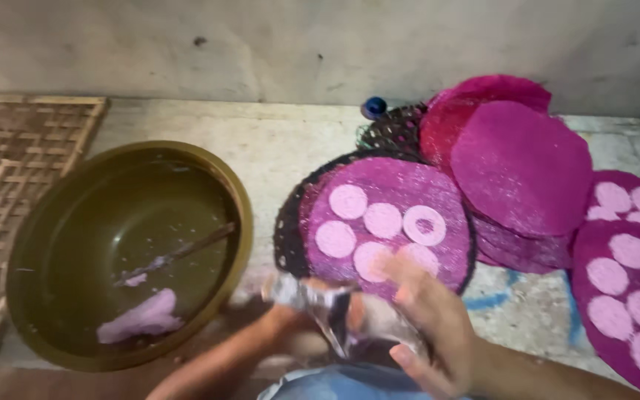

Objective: The person scoops pink paste from a bowl and presses it into a circular mold on a purple glittery mat. They repeatedly fill the mold, scrape off excess paste, and place the formed circles onto a nearby tray.

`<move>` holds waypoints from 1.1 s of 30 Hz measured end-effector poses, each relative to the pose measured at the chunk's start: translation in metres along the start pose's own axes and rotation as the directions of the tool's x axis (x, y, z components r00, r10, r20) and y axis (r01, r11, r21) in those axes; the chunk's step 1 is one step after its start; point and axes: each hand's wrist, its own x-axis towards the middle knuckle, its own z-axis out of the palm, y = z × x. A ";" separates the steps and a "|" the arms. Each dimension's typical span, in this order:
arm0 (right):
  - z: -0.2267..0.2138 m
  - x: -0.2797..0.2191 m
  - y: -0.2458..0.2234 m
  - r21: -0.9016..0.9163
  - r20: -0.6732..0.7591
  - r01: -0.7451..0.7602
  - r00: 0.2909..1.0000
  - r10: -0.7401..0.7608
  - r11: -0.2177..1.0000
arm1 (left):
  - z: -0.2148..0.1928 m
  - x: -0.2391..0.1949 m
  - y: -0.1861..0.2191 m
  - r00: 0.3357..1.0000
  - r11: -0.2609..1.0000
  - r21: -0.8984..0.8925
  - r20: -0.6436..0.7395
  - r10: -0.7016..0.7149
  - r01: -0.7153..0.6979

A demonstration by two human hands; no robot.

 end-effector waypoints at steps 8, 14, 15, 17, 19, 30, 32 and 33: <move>-0.112 -0.091 0.070 0.661 0.641 -0.730 0.671 0.372 0.177 | -0.028 0.106 -0.005 0.917 0.883 -0.304 0.066 0.394 -0.357; -0.127 -0.218 0.098 0.616 0.661 -0.769 0.387 0.643 -0.170 | 0.005 0.201 0.003 0.650 0.023 -0.946 -0.204 0.732 -0.324; -0.136 -0.238 0.102 0.606 0.667 -0.771 0.361 0.652 -0.193 | 0.012 0.217 0.003 0.586 0.013 -0.944 -0.193 0.787 -0.328; -0.167 -0.274 0.114 0.487 0.644 -0.864 0.257 0.721 -0.127 | 0.017 0.244 0.000 0.625 0.068 -0.950 -0.146 0.767 -0.305; -0.204 -0.307 0.127 0.260 0.604 -0.964 0.115 0.789 -0.058 | 0.020 0.272 0.000 0.609 0.059 -0.955 -0.137 0.781 -0.290; -0.231 -0.252 0.171 0.088 0.427 -0.979 -0.130 0.895 -0.185 | 0.007 0.363 -0.045 0.658 -0.266 -0.944 -0.327 0.678 -0.195; -0.213 -0.214 0.164 0.044 0.392 -0.981 -0.158 0.906 -0.190 | 0.013 0.370 -0.062 0.715 -0.339 -0.930 -0.331 0.616 -0.139; -0.206 -0.196 0.160 0.013 0.377 -0.980 -0.178 0.909 -0.197 | 0.016 0.372 -0.069 0.742 -0.376 -0.920 -0.330 0.584 -0.113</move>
